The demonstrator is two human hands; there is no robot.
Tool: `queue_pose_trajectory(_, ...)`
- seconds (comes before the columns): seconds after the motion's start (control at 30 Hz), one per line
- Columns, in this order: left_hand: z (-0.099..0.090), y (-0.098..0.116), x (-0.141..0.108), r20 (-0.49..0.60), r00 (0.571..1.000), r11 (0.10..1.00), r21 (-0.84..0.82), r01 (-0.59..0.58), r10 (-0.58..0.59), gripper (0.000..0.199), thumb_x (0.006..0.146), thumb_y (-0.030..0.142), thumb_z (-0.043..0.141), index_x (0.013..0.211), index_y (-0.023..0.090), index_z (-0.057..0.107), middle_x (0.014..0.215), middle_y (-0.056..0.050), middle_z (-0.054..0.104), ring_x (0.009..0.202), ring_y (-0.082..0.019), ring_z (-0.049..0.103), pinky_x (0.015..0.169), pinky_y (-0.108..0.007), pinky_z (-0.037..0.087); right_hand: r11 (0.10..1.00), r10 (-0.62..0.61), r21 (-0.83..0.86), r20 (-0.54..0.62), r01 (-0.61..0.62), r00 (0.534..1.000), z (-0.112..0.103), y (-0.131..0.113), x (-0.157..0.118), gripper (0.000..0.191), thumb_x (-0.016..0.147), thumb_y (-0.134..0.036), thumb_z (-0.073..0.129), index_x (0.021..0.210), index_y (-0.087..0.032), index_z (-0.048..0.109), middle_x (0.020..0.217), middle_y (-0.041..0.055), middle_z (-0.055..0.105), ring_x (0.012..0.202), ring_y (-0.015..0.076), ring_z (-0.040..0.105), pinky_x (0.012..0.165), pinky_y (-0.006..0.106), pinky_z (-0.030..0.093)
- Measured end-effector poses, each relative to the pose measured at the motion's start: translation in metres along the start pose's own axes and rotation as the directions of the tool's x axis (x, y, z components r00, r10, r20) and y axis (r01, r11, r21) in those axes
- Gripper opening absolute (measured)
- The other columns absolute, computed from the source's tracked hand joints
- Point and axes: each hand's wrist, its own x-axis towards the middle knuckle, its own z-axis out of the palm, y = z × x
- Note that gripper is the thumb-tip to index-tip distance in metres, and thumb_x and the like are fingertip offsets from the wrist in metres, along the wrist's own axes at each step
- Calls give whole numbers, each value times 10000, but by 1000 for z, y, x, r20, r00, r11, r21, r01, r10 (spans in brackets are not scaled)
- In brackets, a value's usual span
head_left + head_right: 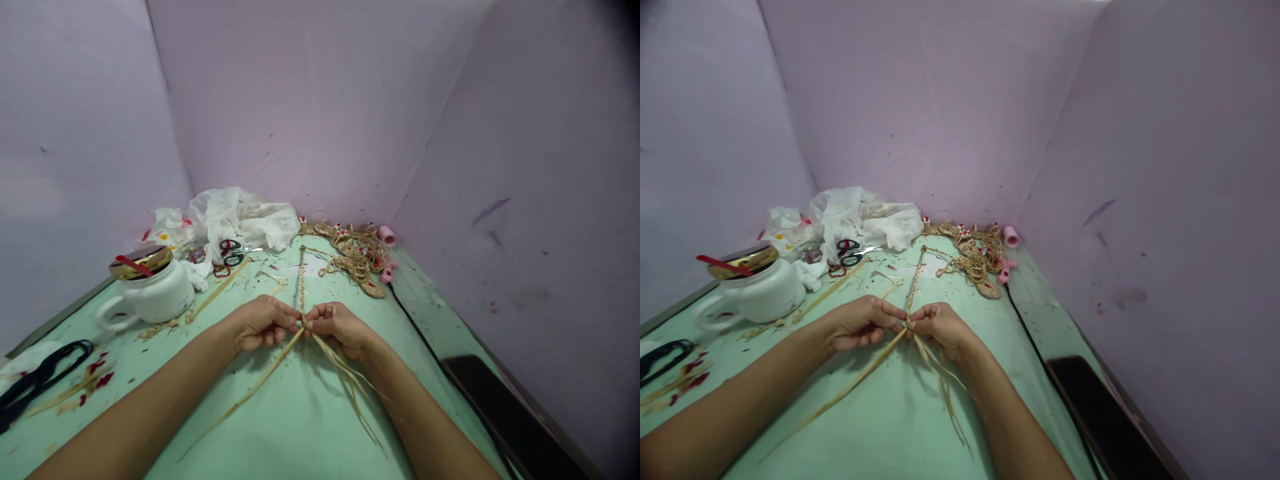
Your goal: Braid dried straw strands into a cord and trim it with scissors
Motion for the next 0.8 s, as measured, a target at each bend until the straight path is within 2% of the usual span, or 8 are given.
queue_pose_trajectory(0.1,10,-7,5,14,1000,999,-36,-5,6,123,550,175,592,620,74,591,557,-47,599,386,-60,480,318,-150,296,1000,-20,-15,-10,20,1000,3,1,0,123,494,-140,618,591,-119,545,482,-5,584,431,72,493,447,180,339)
queue_pose_trajectory(0.2,18,-13,8,-86,996,1000,13,20,-19,86,557,153,539,499,89,527,421,-23,526,345,-84,465,308,-172,313,988,-78,-139,-42,72,996,4,3,2,87,498,-89,583,568,-121,541,469,-19,564,428,61,468,460,178,346)
queue_pose_trajectory(0.3,23,-16,10,-168,985,992,124,-7,28,114,544,153,506,440,120,472,337,2,462,283,-85,401,276,-180,265,935,-152,-330,-48,128,987,3,8,6,63,508,-67,539,539,-122,543,459,-27,535,434,56,437,452,172,333)
queue_pose_trajectory(0.37,27,-18,10,-215,974,981,193,-29,72,138,541,161,496,418,140,437,300,24,413,246,-72,339,261,-176,201,870,-191,-474,-69,137,979,1,11,8,62,518,-82,521,543,-120,563,463,-21,528,442,60,427,442,173,320)
queue_pose_trajectory(0.47,32,-20,10,-271,955,972,228,-57,119,167,547,153,477,401,158,396,272,53,345,218,-50,261,267,-179,149,727,-235,-682,-140,78,962,1,11,7,92,522,-118,521,560,-121,605,480,-5,542,454,75,429,423,183,293)
queue_pose_trajectory(0.6,38,-23,10,-298,941,963,259,-79,158,160,551,145,468,400,156,415,258,60,309,221,-46,244,282,-184,135,579,-263,-815,-229,-36,937,4,4,-2,96,520,-153,542,533,-114,629,450,8,533,448,88,427,407,199,256)
queue_pose_trajectory(0.67,38,-22,10,-300,942,966,249,-74,150,154,546,148,461,398,156,419,262,57,317,222,-47,245,281,-184,130,581,-245,-813,-220,-38,944,6,0,-8,100,519,-144,533,519,-109,627,429,8,522,427,82,417,400,199,246)
queue_pose_trajectory(0.8,35,-19,8,-278,956,977,208,-39,97,159,530,158,454,378,157,409,257,48,329,220,-55,263,270,-185,154,647,-171,-762,-105,31,980,8,1,-13,136,531,-113,474,506,-123,608,403,1,517,390,82,432,390,190,263)
